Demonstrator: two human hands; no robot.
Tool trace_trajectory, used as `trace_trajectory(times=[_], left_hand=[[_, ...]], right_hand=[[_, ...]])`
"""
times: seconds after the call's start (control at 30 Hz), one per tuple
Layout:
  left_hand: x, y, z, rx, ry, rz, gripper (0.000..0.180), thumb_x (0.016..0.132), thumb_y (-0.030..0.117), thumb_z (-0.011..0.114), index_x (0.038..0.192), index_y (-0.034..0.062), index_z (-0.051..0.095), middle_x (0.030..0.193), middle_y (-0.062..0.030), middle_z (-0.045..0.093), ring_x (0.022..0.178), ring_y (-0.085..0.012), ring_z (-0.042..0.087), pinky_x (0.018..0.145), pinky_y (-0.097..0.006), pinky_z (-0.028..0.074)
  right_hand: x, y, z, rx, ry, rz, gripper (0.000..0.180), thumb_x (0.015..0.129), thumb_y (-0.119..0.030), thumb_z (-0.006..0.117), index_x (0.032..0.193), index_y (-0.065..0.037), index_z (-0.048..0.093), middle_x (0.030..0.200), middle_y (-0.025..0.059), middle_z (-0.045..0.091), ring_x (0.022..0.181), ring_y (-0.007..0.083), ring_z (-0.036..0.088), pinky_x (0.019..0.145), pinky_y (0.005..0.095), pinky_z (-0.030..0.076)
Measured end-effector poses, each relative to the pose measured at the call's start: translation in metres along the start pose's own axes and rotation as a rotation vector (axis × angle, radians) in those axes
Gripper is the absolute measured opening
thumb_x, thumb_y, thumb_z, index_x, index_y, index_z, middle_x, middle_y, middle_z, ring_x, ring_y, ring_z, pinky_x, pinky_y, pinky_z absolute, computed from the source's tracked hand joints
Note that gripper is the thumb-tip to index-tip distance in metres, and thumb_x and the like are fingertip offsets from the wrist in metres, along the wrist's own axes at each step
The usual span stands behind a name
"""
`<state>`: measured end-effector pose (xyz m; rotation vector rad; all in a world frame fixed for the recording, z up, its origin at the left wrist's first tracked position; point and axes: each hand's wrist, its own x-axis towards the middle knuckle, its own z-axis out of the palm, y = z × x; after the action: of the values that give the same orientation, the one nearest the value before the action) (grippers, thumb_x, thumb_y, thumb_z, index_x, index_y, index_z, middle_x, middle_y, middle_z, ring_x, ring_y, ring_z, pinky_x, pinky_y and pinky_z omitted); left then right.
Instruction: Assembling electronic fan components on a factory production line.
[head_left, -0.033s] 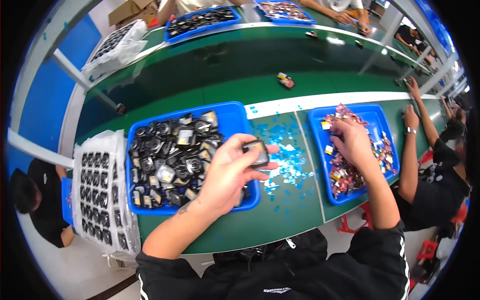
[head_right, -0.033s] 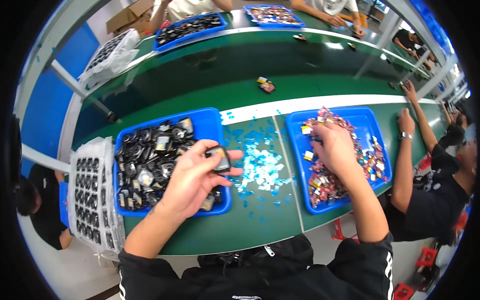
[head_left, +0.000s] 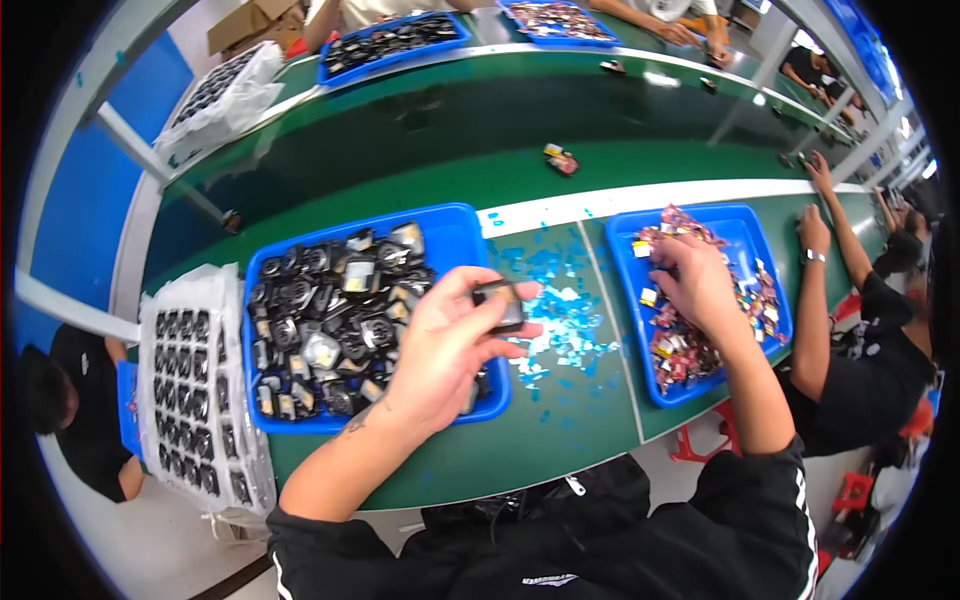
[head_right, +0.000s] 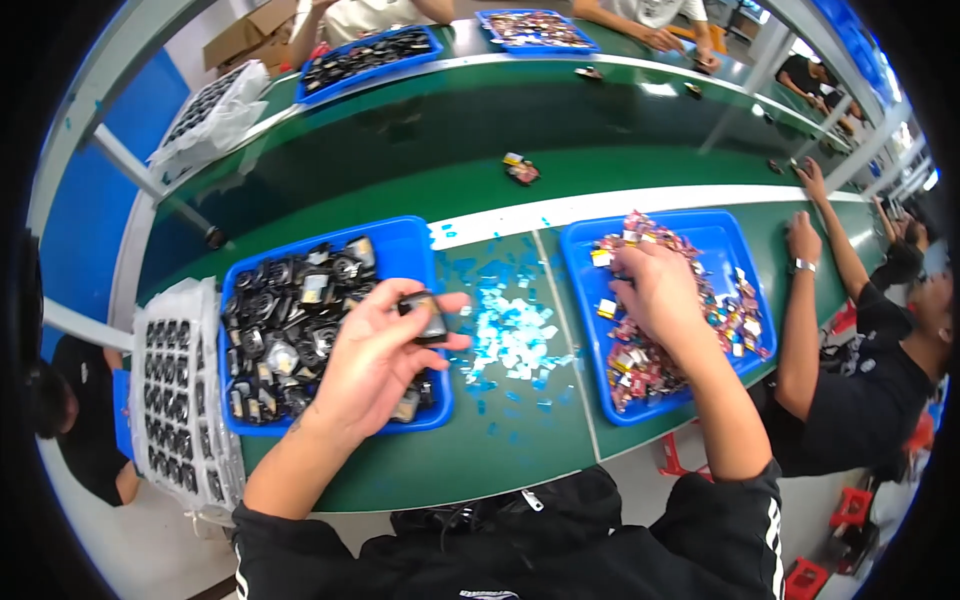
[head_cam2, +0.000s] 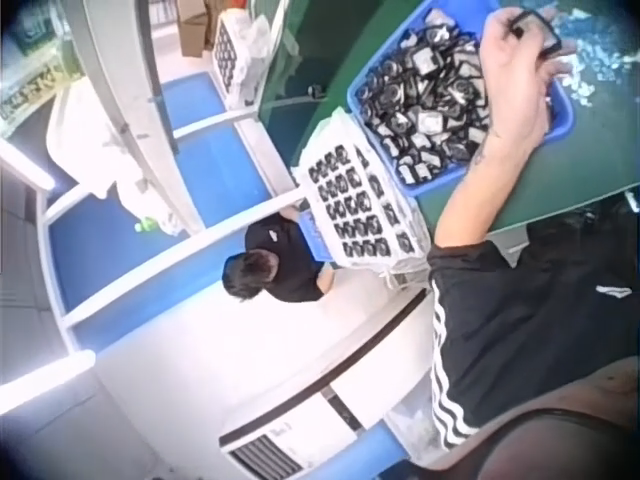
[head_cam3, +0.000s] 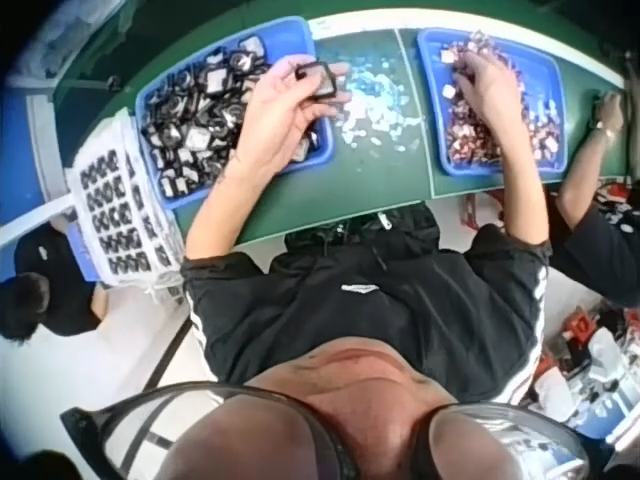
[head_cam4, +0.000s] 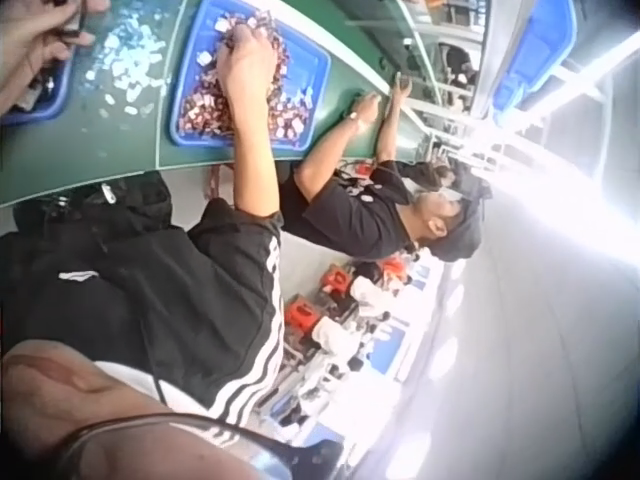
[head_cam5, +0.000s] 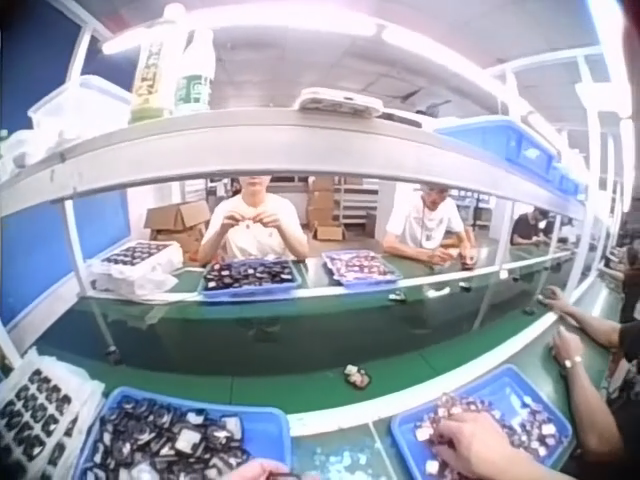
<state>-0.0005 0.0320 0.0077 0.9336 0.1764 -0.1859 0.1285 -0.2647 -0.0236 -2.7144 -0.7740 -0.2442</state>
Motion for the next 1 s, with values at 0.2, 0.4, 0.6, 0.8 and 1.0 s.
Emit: trace_trajectory(times=[0.2, 0.4, 0.6, 0.8, 1.0], left_hand=[[0.002, 0.002, 0.0, -0.16, 0.04, -0.082, 0.014, 0.1, 0.009, 0.048, 0.111, -0.0002, 0.048, 0.106, -0.0148, 0.061, 0.093, -0.0316, 0.07, 0.076, -0.034, 0.06], [-0.002, 0.005, 0.005, -0.081, 0.005, -0.096, 0.019, 0.1, 0.009, 0.046, 0.116, 0.0, 0.046, 0.106, -0.0173, 0.061, 0.089, -0.0299, 0.07, 0.075, -0.035, 0.06], [-0.003, 0.002, 0.013, 0.148, 0.008, -0.003, 0.041, 0.098, 0.009, 0.049, 0.138, 0.0065, 0.042, 0.113, -0.0163, 0.06, 0.089, -0.0204, 0.066, 0.07, -0.03, 0.056], [-0.002, -0.005, 0.006, 0.213, -0.032, -0.007, 0.025, 0.098, 0.012, 0.053, 0.118, 0.001, 0.062, 0.112, -0.0103, 0.061, 0.089, -0.0151, 0.061, 0.073, -0.027, 0.053], [0.002, -0.015, 0.0, 0.537, -0.098, 0.262, 0.021, 0.089, 0.006, 0.068, 0.109, -0.0003, 0.069, 0.102, -0.0043, 0.061, 0.091, -0.0105, 0.059, 0.077, -0.023, 0.051]], right_hand=[[0.0, -0.008, 0.001, -0.244, -0.092, 0.115, 0.015, 0.074, -0.017, 0.074, 0.086, -0.011, 0.069, 0.086, 0.0067, 0.066, 0.092, 0.027, 0.063, 0.084, 0.0432, 0.042], [-0.003, -0.012, -0.007, -0.145, -0.078, 0.051, 0.011, 0.076, -0.01, 0.071, 0.081, -0.007, 0.062, 0.083, 0.0078, 0.065, 0.087, 0.0288, 0.063, 0.078, 0.043, 0.044], [-0.007, -0.008, -0.028, 0.78, 0.225, 0.341, 0.007, 0.087, -0.005, 0.066, 0.09, 0.001, 0.061, 0.074, 0.0, 0.06, 0.07, 0.0043, 0.056, 0.062, 0.0211, 0.045], [-0.018, 0.0, -0.042, 0.844, 0.438, 0.325, 0.005, 0.088, -0.003, 0.066, 0.09, -0.001, 0.062, 0.081, -0.0017, 0.063, 0.072, 0.0028, 0.057, 0.067, 0.0177, 0.045], [-0.022, -0.04, -0.039, 0.965, 0.061, 0.254, 0.008, 0.086, -0.002, 0.068, 0.086, -0.002, 0.06, 0.079, -0.003, 0.06, 0.07, 0.0019, 0.053, 0.064, 0.0174, 0.041]])
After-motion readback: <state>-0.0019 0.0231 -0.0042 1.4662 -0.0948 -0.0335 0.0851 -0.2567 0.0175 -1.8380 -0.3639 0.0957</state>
